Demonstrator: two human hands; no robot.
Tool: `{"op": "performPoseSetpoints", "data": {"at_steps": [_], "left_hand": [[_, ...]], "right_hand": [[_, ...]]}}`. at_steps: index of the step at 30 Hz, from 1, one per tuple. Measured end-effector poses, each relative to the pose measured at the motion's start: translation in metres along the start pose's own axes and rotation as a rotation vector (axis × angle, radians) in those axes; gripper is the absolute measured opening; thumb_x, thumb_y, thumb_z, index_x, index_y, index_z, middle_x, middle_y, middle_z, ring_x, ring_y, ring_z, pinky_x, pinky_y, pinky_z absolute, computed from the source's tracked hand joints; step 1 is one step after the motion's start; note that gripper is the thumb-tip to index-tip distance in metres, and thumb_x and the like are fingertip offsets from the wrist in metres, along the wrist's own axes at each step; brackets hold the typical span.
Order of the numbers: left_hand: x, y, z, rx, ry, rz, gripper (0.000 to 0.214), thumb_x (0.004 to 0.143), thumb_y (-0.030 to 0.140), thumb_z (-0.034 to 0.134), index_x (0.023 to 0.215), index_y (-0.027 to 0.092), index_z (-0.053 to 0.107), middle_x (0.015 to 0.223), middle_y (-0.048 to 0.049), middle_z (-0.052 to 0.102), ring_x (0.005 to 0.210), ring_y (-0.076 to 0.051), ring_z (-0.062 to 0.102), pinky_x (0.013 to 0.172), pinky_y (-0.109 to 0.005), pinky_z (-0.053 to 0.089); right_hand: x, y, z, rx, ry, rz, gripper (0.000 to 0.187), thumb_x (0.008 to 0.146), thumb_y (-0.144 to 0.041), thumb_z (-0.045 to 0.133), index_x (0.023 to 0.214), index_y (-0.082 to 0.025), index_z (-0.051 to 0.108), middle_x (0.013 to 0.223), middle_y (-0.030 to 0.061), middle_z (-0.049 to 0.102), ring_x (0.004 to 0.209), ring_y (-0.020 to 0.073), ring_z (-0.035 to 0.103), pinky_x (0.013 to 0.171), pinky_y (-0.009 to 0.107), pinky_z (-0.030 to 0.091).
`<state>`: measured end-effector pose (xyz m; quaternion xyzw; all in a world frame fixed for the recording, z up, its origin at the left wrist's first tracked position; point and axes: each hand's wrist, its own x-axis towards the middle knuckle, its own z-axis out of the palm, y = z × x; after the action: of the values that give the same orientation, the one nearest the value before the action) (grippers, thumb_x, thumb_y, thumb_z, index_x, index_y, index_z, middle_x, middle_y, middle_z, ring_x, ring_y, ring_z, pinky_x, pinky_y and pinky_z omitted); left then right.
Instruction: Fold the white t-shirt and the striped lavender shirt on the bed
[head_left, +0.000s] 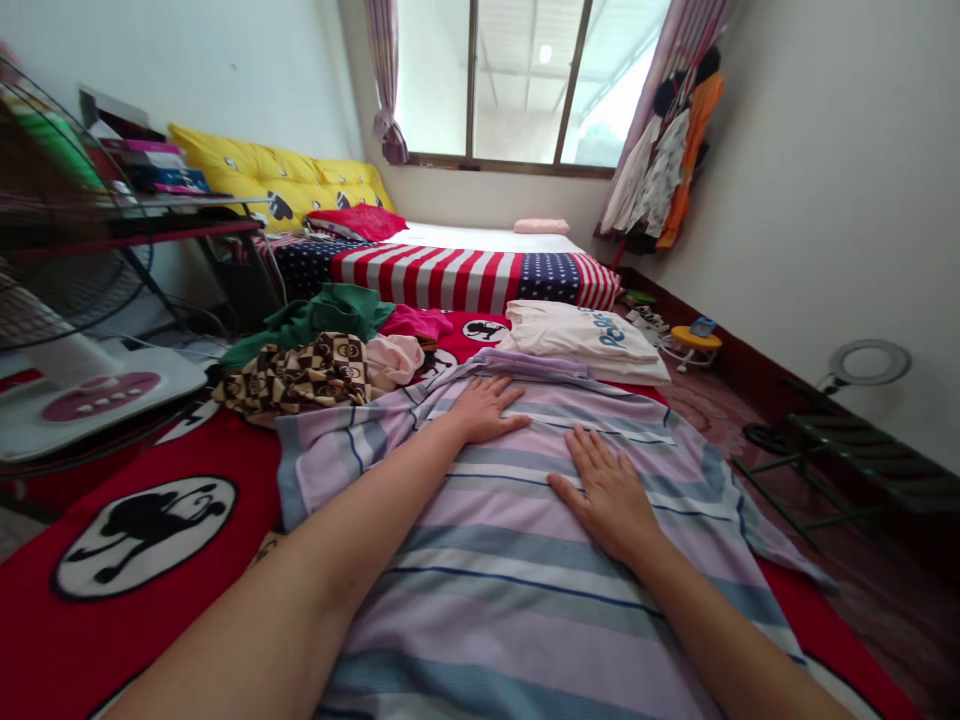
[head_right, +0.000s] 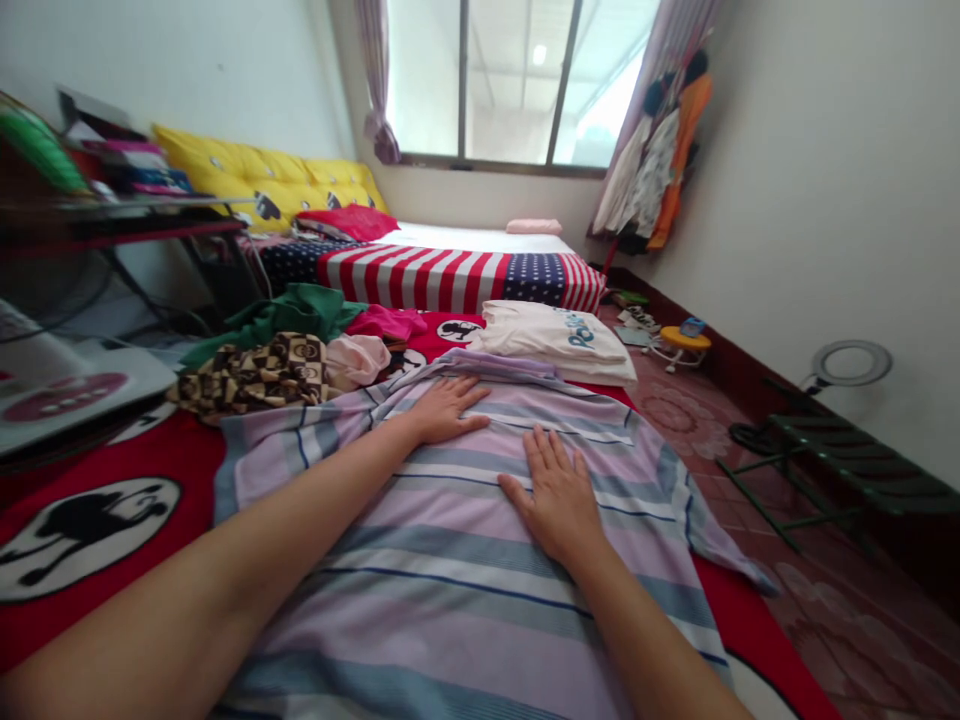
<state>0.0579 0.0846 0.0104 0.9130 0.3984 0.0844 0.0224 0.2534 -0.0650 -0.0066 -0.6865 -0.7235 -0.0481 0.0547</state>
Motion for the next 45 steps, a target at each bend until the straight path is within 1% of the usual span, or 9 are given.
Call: {"op": "performPoseSetpoints", "data": {"at_steps": [7, 13, 17, 24, 27, 32, 39, 42, 45], "left_hand": [[-0.020, 0.004, -0.056, 0.155, -0.153, 0.090, 0.052, 0.085, 0.047, 0.052, 0.133, 0.027, 0.050, 0.139, -0.0080, 0.049, 0.124, -0.025, 0.048, 0.096, -0.033, 0.040], [-0.094, -0.032, -0.117, 0.374, 0.032, -0.274, 0.044, 0.071, 0.049, 0.066, 0.105, 0.021, 0.067, 0.111, -0.0093, 0.065, 0.107, -0.029, 0.058, 0.084, -0.034, 0.045], [-0.143, -0.060, -0.123, 0.343, -0.079, -0.419, 0.041, 0.065, 0.053, 0.069, 0.094, 0.025, 0.071, 0.101, -0.0061, 0.069, 0.100, -0.028, 0.061, 0.076, -0.031, 0.047], [-0.187, -0.084, -0.117, 0.130, 0.267, -0.414, 0.029, 0.082, 0.029, 0.046, 0.090, 0.021, 0.073, 0.100, -0.0059, 0.068, 0.093, -0.021, 0.061, 0.084, -0.030, 0.045], [-0.207, -0.091, -0.116, 0.233, 0.214, -0.510, 0.026, 0.075, 0.021, 0.047, 0.084, 0.021, 0.072, 0.096, -0.0060, 0.068, 0.092, -0.022, 0.061, 0.075, -0.029, 0.045], [-0.228, -0.071, -0.115, 0.106, 0.061, -0.515, 0.021, 0.079, 0.034, 0.051, 0.085, 0.023, 0.068, 0.078, -0.0010, 0.067, 0.072, -0.018, 0.062, 0.061, -0.025, 0.041], [-0.214, -0.024, -0.115, 0.163, 0.125, -0.469, 0.015, 0.076, 0.035, 0.061, 0.078, 0.021, 0.065, 0.083, -0.0029, 0.066, 0.076, -0.019, 0.061, 0.062, -0.026, 0.040], [-0.203, 0.002, -0.121, -0.159, 0.268, -0.371, 0.018, 0.081, 0.034, 0.058, 0.077, 0.018, 0.064, 0.076, -0.0028, 0.065, 0.071, -0.017, 0.061, 0.062, -0.025, 0.043], [-0.195, 0.024, -0.128, -0.548, 0.199, -0.188, 0.024, 0.088, 0.036, 0.051, 0.093, 0.018, 0.066, 0.085, -0.0038, 0.069, 0.074, -0.016, 0.064, 0.065, -0.025, 0.049]], "right_hand": [[0.000, 0.000, 0.002, -0.015, 0.026, -0.009, 0.070, 0.093, -0.059, 0.023, 0.149, -0.018, 0.027, 0.156, 0.0052, 0.020, 0.144, 0.0253, 0.018, 0.113, 0.050, 0.021], [-0.001, -0.002, 0.000, -0.007, 0.027, 0.003, 0.070, 0.093, -0.058, 0.024, 0.149, -0.016, 0.028, 0.156, 0.0051, 0.020, 0.144, 0.0250, 0.019, 0.113, 0.050, 0.021], [-0.002, -0.004, -0.004, 0.000, 0.023, 0.014, 0.070, 0.093, -0.058, 0.025, 0.149, -0.016, 0.028, 0.156, 0.0042, 0.020, 0.144, 0.0242, 0.018, 0.113, 0.050, 0.021], [-0.001, -0.003, -0.002, 0.022, 0.038, 0.008, 0.070, 0.092, -0.059, 0.026, 0.148, -0.016, 0.029, 0.156, 0.0048, 0.022, 0.143, 0.0247, 0.020, 0.113, 0.050, 0.022], [0.000, -0.001, 0.002, 0.027, 0.057, 0.005, 0.071, 0.092, -0.059, 0.026, 0.147, -0.016, 0.031, 0.156, 0.0051, 0.023, 0.143, 0.0252, 0.021, 0.112, 0.050, 0.023], [0.001, 0.000, 0.004, 0.024, 0.067, 0.002, 0.072, 0.091, -0.060, 0.026, 0.147, -0.016, 0.031, 0.155, 0.0050, 0.024, 0.143, 0.0250, 0.022, 0.112, 0.050, 0.022], [0.000, 0.000, 0.005, 0.024, 0.069, 0.005, 0.072, 0.091, -0.060, 0.026, 0.147, -0.016, 0.032, 0.155, 0.0061, 0.025, 0.143, 0.0253, 0.022, 0.112, 0.050, 0.022], [0.001, 0.000, 0.005, 0.027, 0.065, 0.001, 0.072, 0.091, -0.060, 0.026, 0.147, -0.016, 0.033, 0.155, 0.0061, 0.025, 0.142, 0.0253, 0.022, 0.112, 0.050, 0.022], [0.001, 0.001, 0.004, 0.032, 0.069, -0.003, 0.071, 0.091, -0.060, 0.027, 0.147, -0.016, 0.033, 0.155, 0.0050, 0.025, 0.142, 0.0250, 0.022, 0.112, 0.049, 0.023]]}}
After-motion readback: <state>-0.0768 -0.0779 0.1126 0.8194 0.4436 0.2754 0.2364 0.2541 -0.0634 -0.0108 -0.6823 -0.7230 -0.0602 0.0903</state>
